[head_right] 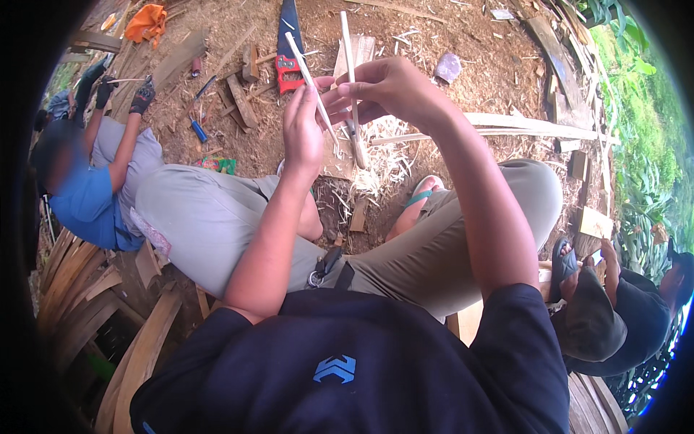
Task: The person sits on the ground and uses a knife to sharpen thin wooden sticks. They hold the sticks against a sanding block and rub them back and forth to smooth the surface, then inspect the sharpened tips. The person handles multiple sticks one by one, rotating them to work on different sides.
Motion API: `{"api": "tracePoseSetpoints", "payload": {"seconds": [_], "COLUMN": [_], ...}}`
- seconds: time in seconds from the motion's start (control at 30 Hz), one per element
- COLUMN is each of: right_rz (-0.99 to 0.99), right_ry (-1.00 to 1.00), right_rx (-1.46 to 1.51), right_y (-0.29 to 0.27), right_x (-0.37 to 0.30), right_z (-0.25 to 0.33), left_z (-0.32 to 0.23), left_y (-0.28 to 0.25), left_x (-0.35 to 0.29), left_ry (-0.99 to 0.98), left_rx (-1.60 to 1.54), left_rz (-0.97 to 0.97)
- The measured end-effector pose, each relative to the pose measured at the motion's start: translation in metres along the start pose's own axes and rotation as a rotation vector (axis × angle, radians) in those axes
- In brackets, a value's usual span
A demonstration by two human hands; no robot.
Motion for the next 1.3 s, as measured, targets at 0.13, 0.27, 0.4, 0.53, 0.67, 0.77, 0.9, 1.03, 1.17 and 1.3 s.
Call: {"api": "tracePoseSetpoints", "payload": {"seconds": [0.13,0.27,0.4,0.53,0.67,0.77,0.9,1.03,1.17,1.3], "right_rz": [0.001,-0.083,-0.111,-0.146,-0.142,-0.137,-0.143,-0.174,-0.193,-0.184], "right_ry": [-0.014,-0.050,-0.098,-0.159,-0.188,-0.165,-0.168,-0.203,-0.204,-0.193], "right_rx": [-0.012,0.038,0.044,0.024,0.099,0.052,0.060,0.034,-0.020,-0.018], "right_y": [0.011,0.007,0.008,0.007,0.013,0.012,0.012,0.008,0.004,0.004], "right_x": [0.001,0.009,0.011,0.012,0.012,0.014,0.014,0.014,0.015,0.016], "right_z": [0.007,-0.006,-0.005,-0.001,0.003,-0.001,0.000,-0.002,-0.006,-0.009], "left_z": [-0.001,-0.005,0.000,-0.003,-0.008,-0.007,-0.007,-0.010,-0.011,-0.008], "left_y": [0.002,0.012,0.012,0.015,0.015,0.015,0.012,0.016,0.016,0.015], "left_x": [0.003,0.001,0.002,0.003,0.004,0.004,0.003,0.002,0.000,0.000], "left_ry": [0.031,0.026,0.002,0.022,0.083,0.065,0.055,0.061,0.045,0.013], "left_rx": [0.015,-0.020,-0.047,-0.062,-0.122,-0.125,-0.077,-0.092,-0.080,-0.039], "left_rz": [0.028,0.088,0.125,0.142,0.123,0.134,0.119,0.123,0.130,0.131]}}
Point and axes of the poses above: each hand's wrist, its own x-axis towards the middle knuckle, its own y-axis out of the palm, z = x × y, the point moved 10 cm from there along x, towards the middle knuckle, and after that the axes turned 12 degrees about z, right-handed, at the moved point
